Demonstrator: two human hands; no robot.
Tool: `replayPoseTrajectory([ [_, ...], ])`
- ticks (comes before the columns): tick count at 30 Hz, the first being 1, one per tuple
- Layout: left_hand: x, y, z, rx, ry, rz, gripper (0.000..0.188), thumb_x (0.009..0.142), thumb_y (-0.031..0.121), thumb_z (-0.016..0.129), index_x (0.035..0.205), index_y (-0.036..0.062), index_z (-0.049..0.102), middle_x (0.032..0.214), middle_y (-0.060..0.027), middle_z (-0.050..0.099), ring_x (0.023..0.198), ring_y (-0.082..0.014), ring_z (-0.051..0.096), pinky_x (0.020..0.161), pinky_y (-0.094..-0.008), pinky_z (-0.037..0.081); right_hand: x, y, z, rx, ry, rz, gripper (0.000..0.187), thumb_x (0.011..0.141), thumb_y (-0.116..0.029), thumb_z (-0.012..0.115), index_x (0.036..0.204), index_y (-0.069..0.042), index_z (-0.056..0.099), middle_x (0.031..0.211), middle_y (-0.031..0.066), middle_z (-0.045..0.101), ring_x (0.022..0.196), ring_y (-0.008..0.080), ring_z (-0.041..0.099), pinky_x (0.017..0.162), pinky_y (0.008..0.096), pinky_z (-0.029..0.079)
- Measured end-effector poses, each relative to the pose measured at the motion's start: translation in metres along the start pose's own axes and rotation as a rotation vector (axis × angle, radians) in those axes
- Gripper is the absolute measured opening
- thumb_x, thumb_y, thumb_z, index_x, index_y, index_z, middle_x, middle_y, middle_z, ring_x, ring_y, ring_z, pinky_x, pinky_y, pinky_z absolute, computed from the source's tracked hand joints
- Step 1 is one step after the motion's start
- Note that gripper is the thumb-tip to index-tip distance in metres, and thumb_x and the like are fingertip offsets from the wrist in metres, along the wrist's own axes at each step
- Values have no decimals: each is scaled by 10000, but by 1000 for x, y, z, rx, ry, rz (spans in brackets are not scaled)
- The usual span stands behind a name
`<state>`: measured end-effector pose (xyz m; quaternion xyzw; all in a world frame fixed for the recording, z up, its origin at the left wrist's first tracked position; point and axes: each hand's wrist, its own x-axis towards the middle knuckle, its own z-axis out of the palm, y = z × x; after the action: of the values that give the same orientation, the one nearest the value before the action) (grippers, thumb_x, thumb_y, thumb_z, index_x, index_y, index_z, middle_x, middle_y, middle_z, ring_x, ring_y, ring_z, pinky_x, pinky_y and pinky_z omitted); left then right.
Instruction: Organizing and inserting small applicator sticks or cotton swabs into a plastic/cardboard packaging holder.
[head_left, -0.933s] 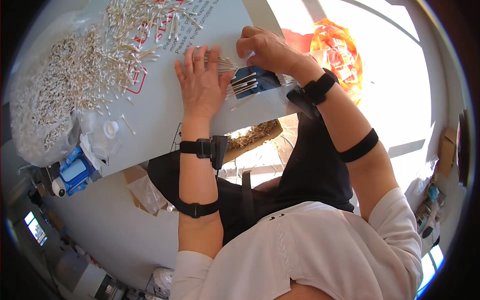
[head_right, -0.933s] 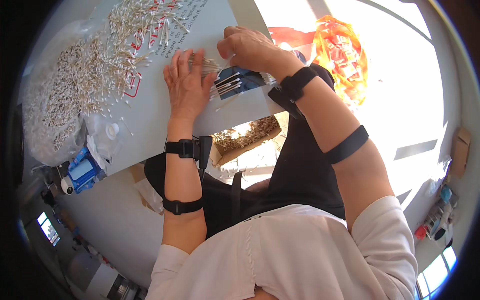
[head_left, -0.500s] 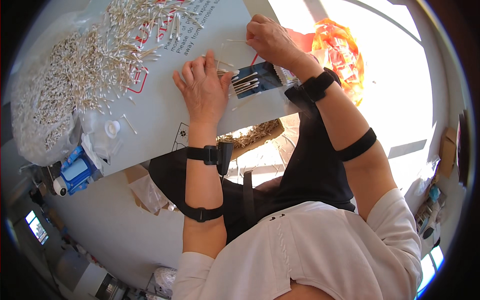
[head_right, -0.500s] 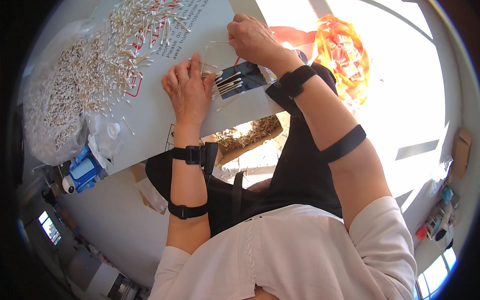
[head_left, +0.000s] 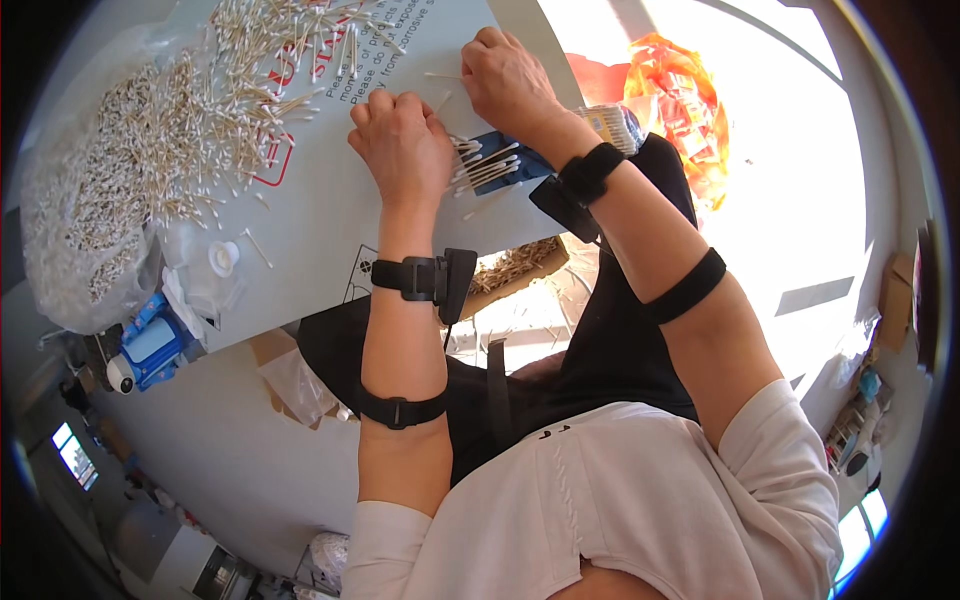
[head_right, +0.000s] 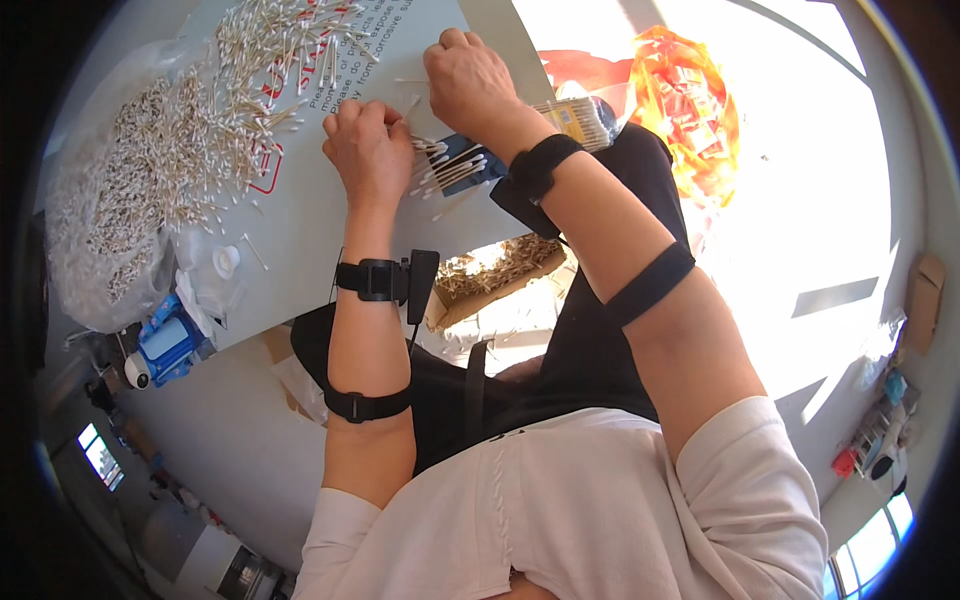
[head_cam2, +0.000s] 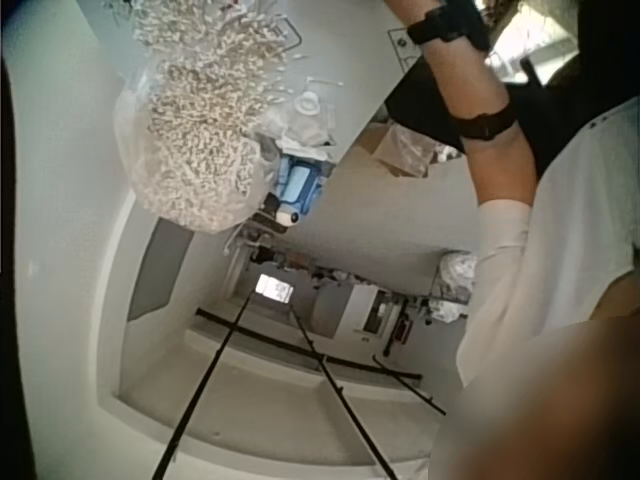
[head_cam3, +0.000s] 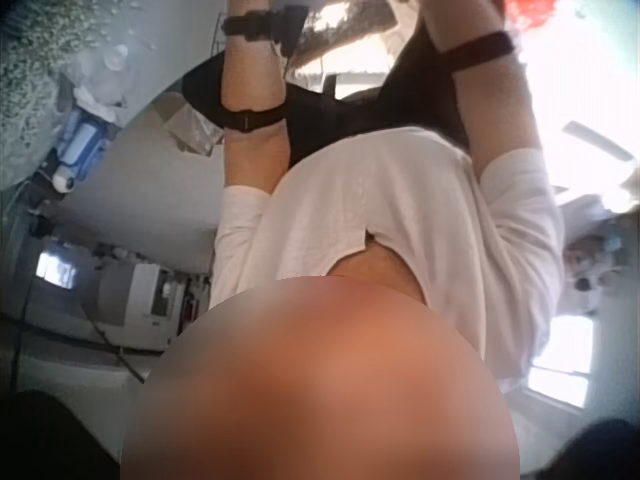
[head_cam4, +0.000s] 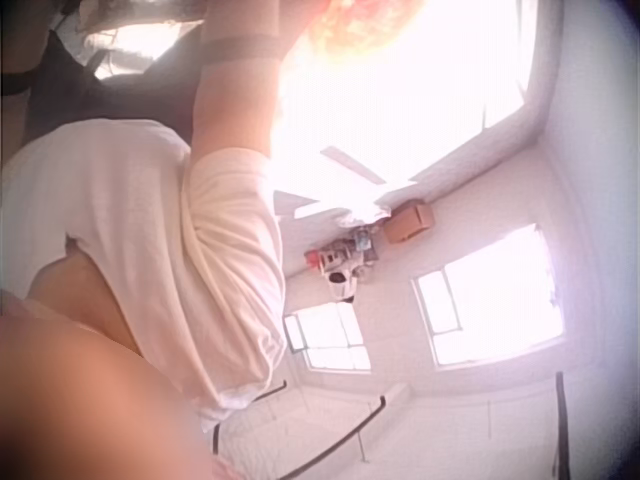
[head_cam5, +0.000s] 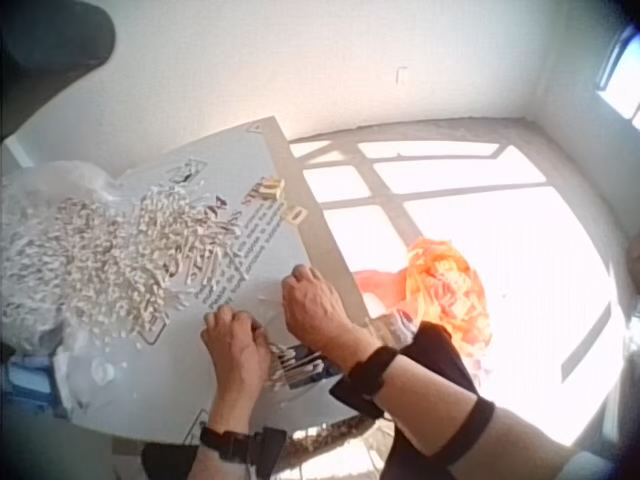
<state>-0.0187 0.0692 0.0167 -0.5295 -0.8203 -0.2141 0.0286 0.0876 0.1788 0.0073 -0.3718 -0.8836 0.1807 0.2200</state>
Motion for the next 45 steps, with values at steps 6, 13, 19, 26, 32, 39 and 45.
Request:
replayPoseTrajectory([
  [6, 17, -11, -20, 54, -44, 263, 56, 759, 46, 689, 748, 81, 646, 947, -27, 560, 1021, -273, 492, 857, -429, 378, 0, 6, -2, 62, 4, -20, 142, 804, -78, 602, 892, -81, 713, 1033, 119, 630, 1041, 313, 595, 888, 401, 492],
  [13, -2, -30, -13, -49, -151, 407, 516, 850, 128, 662, 1347, 138, 523, 1492, -68, 409, 1419, -290, 315, 1147, -480, 248, -8, 11, -20, 311, -168, 91, 114, 794, -74, 613, 858, -92, 706, 993, 125, 658, 930, 317, 639, 816, 410, 507],
  [19, -10, -36, 3, -23, -191, 339, 594, 968, 290, 557, 1499, 119, 353, 1566, -102, 329, 1467, -300, 251, 1177, -506, 185, -46, -6, -38, 292, -222, 117, 89, 809, -76, 655, 893, -50, 669, 890, 97, 633, 817, 303, 651, 743, 383, 512],
  [26, -18, -19, 10, -274, 23, 203, 520, 920, 177, 623, 1396, 55, 453, 1470, -162, 435, 1391, -304, 370, 1144, -474, 271, -55, -2, -24, 190, 89, 25, 105, 825, -92, 665, 923, -55, 665, 882, 102, 622, 821, 319, 640, 741, 397, 510],
  [32, -41, -44, -22, -388, -46, 87, 223, 734, -28, 687, 918, 95, 657, 987, -33, 602, 1014, -256, 544, 868, -403, 443, -69, -10, -44, 269, -140, 59, 160, 815, -53, 675, 974, -64, 660, 921, 108, 604, 834, 322, 635, 734, 412, 510],
  [39, -38, -35, -34, -312, -154, 112, 186, 687, 5, 720, 829, 112, 664, 926, -7, 591, 969, -249, 543, 835, -391, 411, -77, -24, -17, 217, -26, -68, 95, 807, -98, 674, 901, -93, 668, 923, 82, 589, 908, 302, 633, 745, 407, 523],
  [45, -43, -35, -32, -155, -205, 149, 172, 688, 59, 757, 812, 111, 649, 885, -15, 565, 948, -251, 530, 814, -404, 388, -76, -20, -10, 185, 5, -47, 106, 781, -86, 683, 883, -89, 657, 910, 82, 582, 897, 305, 624, 742, 409, 526],
])
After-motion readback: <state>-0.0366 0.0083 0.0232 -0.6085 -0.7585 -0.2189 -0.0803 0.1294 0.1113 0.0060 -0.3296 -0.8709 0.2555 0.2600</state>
